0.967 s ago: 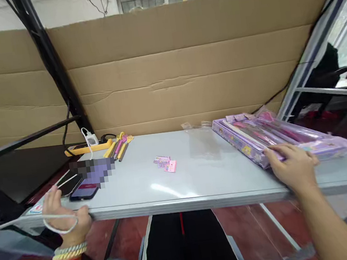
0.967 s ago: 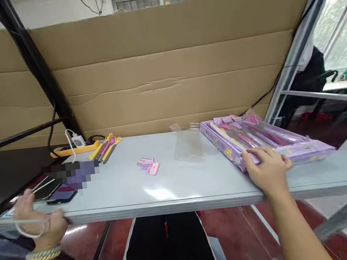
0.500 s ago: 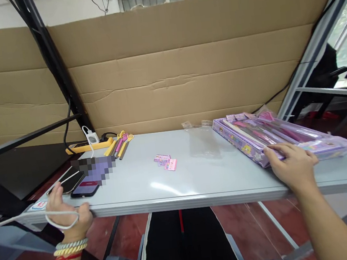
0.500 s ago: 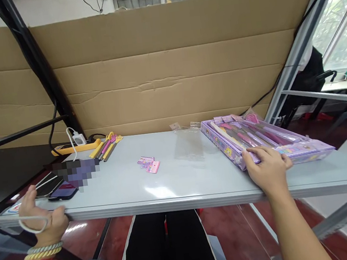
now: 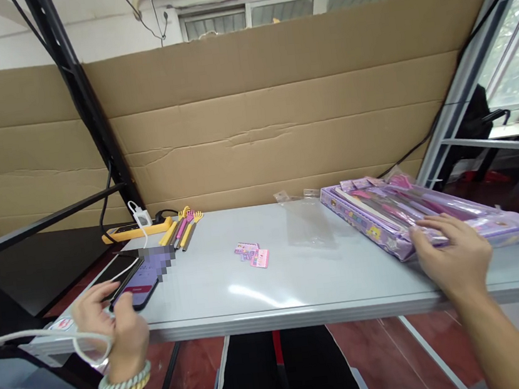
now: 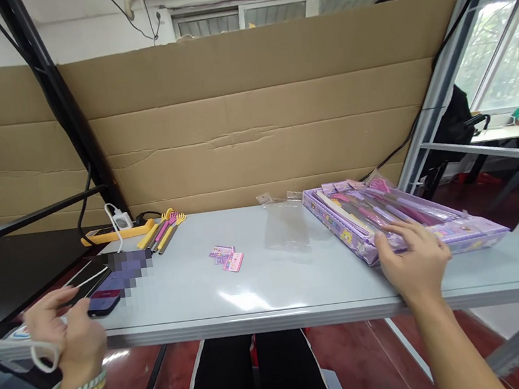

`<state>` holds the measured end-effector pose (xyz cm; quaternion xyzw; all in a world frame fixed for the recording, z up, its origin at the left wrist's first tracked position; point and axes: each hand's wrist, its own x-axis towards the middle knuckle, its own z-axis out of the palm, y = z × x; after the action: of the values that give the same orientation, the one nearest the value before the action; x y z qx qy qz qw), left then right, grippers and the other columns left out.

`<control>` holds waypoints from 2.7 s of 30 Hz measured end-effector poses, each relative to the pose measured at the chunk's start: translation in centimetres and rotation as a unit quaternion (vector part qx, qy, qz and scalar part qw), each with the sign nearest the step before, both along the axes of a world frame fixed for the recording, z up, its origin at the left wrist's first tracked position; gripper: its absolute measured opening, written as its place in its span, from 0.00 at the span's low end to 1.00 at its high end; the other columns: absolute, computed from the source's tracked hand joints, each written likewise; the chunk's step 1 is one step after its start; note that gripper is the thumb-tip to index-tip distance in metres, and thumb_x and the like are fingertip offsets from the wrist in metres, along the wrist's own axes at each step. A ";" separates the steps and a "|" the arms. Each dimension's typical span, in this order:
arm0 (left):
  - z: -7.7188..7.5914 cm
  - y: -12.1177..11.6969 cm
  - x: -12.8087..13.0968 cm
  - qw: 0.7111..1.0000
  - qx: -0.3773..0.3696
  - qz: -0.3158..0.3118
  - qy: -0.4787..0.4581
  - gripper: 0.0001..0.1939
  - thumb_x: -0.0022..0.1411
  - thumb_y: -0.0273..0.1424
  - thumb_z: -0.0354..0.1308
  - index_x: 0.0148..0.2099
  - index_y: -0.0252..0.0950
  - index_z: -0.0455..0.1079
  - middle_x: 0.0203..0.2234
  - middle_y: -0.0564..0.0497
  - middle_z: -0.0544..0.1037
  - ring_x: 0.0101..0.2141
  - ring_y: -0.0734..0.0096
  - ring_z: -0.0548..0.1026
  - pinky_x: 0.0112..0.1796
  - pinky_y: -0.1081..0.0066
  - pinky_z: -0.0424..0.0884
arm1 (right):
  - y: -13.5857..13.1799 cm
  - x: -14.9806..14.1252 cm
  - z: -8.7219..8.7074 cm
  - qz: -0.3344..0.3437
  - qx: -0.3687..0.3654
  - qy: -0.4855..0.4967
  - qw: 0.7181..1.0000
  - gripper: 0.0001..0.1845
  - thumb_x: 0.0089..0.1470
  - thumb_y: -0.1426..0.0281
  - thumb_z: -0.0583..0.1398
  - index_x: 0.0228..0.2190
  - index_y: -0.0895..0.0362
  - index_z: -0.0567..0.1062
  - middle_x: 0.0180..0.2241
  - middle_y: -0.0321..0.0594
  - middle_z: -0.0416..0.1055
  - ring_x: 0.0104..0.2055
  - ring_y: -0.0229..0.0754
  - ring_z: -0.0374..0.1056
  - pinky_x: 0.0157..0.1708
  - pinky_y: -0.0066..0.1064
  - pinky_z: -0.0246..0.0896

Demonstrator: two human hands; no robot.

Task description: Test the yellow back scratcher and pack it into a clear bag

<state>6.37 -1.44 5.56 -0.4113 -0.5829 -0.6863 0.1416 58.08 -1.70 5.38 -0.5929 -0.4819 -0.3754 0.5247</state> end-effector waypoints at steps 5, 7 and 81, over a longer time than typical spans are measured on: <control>8.0 4.7 8.6 0.949 0.001 -0.303 -0.084 0.08 0.46 0.34 0.56 0.31 0.37 0.66 0.26 0.53 0.72 0.28 0.71 0.71 0.33 0.69 0.68 | 3.6 -6.6 5.2 0.182 0.125 0.138 0.966 0.08 0.46 0.66 0.58 0.27 0.57 0.74 0.28 0.43 0.74 0.35 0.45 0.71 0.38 0.37 0.65; 11.1 8.1 11.7 0.875 -0.034 -0.456 -0.159 0.08 0.46 0.34 0.53 0.30 0.36 0.65 0.23 0.53 0.71 0.24 0.74 0.69 0.27 0.72 0.66 | 6.7 -10.4 7.3 0.294 0.088 0.212 0.928 0.10 0.45 0.65 0.58 0.27 0.58 0.74 0.27 0.40 0.73 0.31 0.42 0.70 0.35 0.35 0.65; 4.3 15.7 9.7 0.760 -0.560 -0.054 0.327 0.19 0.57 0.25 0.49 0.48 0.24 0.71 0.46 0.29 0.73 0.50 0.46 0.70 0.46 0.58 0.65 | 11.1 -17.5 4.9 0.348 -0.411 0.064 0.840 0.09 0.47 0.68 0.56 0.27 0.58 0.76 0.32 0.41 0.76 0.34 0.40 0.69 0.36 0.29 0.60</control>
<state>16.05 14.22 9.89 -0.6475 -0.7584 -0.0686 0.0308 40.61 9.36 10.30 -0.5699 -0.7321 0.1033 0.3586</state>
